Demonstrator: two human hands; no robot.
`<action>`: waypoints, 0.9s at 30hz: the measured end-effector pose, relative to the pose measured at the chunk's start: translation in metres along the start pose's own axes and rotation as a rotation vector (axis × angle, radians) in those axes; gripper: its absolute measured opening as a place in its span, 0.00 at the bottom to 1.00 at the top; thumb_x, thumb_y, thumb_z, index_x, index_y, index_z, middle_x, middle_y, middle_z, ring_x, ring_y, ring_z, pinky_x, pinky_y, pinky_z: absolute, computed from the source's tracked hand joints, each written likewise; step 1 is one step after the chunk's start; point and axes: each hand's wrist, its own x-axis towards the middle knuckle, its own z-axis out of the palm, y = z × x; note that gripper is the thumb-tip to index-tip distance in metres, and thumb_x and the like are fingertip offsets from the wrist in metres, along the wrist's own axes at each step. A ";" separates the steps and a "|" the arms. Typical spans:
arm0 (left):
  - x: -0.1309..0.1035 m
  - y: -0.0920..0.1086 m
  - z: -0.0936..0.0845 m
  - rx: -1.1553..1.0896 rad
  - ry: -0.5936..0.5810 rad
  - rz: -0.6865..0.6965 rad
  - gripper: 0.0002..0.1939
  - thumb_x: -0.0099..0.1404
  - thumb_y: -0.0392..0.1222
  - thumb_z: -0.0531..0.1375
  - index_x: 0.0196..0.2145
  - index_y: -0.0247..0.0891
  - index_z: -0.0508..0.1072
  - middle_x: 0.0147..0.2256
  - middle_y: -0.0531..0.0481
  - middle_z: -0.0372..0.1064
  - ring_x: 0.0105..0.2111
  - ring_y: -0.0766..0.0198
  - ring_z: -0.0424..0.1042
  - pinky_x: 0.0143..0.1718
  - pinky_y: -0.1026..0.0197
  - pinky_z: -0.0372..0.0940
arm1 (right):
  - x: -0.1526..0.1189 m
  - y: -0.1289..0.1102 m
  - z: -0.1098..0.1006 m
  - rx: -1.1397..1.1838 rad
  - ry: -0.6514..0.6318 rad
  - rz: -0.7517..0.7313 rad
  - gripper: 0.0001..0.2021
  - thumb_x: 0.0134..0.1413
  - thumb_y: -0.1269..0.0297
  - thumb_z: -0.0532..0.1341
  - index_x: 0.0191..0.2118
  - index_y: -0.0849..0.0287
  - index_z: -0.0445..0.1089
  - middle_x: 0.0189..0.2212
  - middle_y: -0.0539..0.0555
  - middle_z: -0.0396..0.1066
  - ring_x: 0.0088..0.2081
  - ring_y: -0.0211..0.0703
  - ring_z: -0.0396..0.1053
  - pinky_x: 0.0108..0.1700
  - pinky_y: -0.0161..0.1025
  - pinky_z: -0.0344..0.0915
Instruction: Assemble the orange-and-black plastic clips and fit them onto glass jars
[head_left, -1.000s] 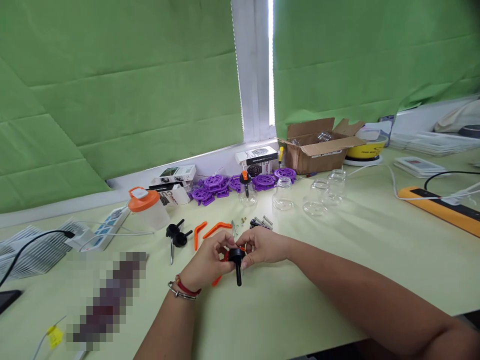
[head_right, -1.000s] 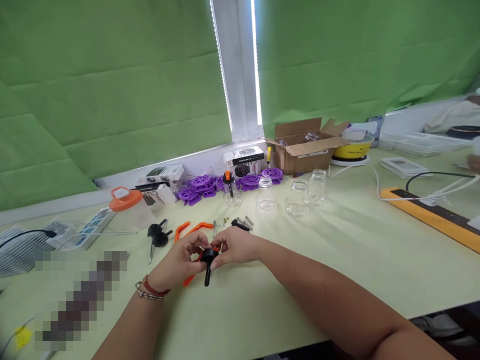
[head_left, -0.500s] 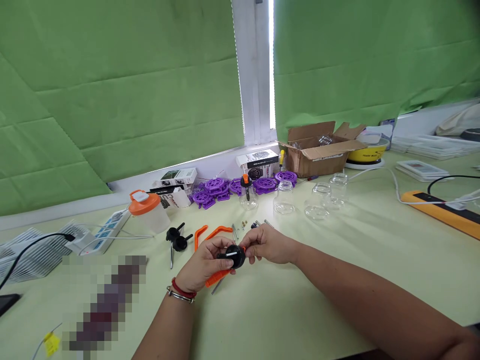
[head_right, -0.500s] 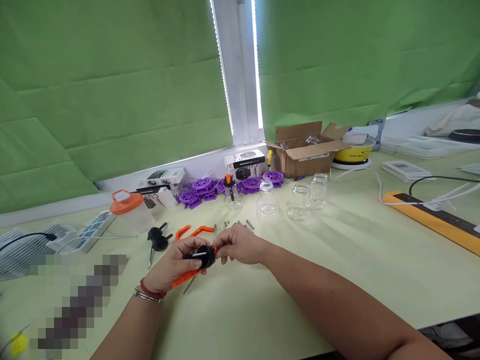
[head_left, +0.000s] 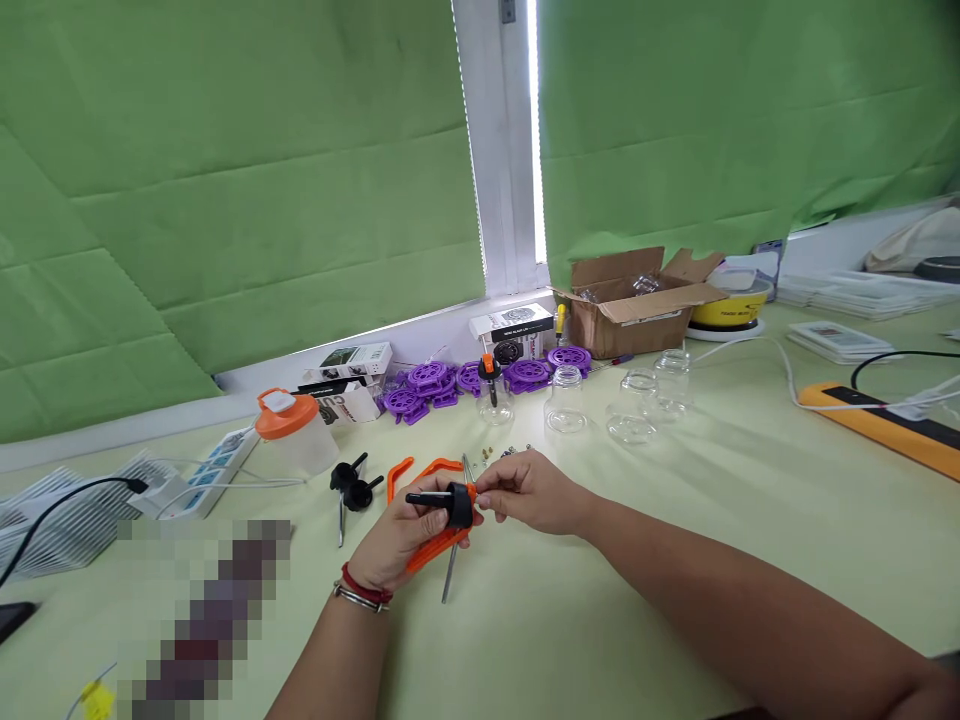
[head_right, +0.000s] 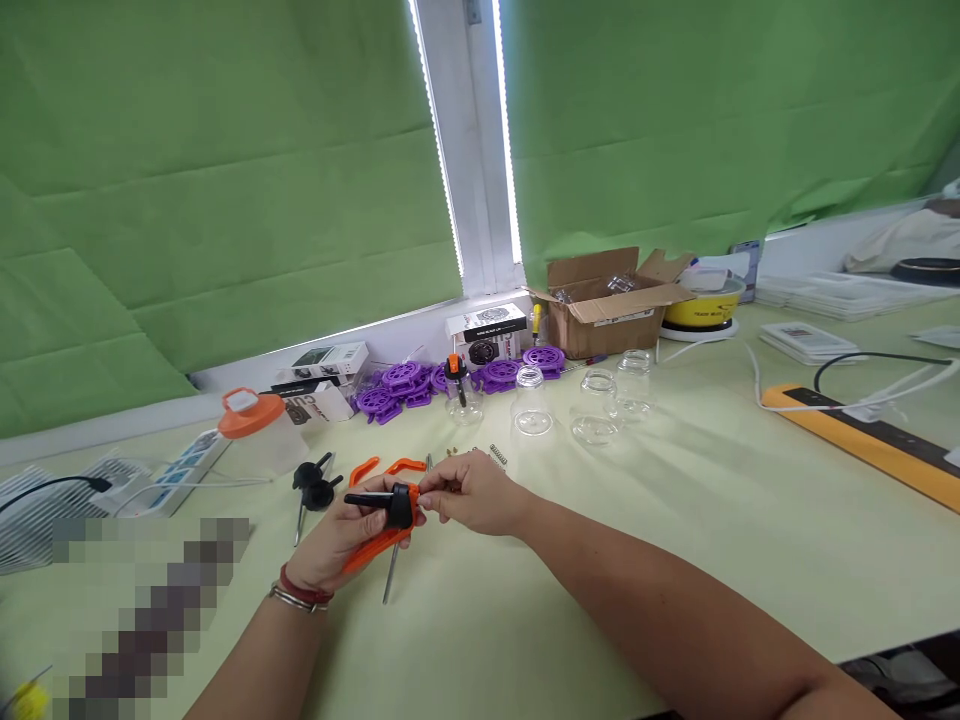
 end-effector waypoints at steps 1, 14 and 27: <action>0.000 0.001 0.002 -0.006 -0.002 -0.007 0.18 0.57 0.44 0.65 0.45 0.39 0.68 0.39 0.43 0.68 0.40 0.53 0.71 0.34 0.57 0.66 | 0.000 0.001 0.000 -0.002 -0.004 0.004 0.10 0.49 0.61 0.62 0.35 0.62 0.75 0.25 0.51 0.71 0.25 0.34 0.66 0.28 0.32 0.63; -0.005 0.006 -0.006 -0.067 0.232 0.138 0.18 0.55 0.42 0.65 0.44 0.38 0.69 0.37 0.44 0.70 0.37 0.56 0.72 0.26 0.63 0.63 | 0.003 -0.002 -0.013 -0.108 0.019 0.126 0.03 0.43 0.67 0.61 0.26 0.61 0.67 0.20 0.46 0.63 0.21 0.30 0.57 0.23 0.29 0.55; 0.008 -0.002 -0.024 0.431 0.730 -0.073 0.14 0.46 0.42 0.66 0.31 0.33 0.72 0.32 0.48 0.69 0.28 0.64 0.68 0.26 0.63 0.64 | 0.035 0.000 0.022 -1.007 0.253 0.377 0.07 0.47 0.67 0.56 0.28 0.60 0.71 0.28 0.57 0.72 0.30 0.44 0.69 0.27 0.35 0.57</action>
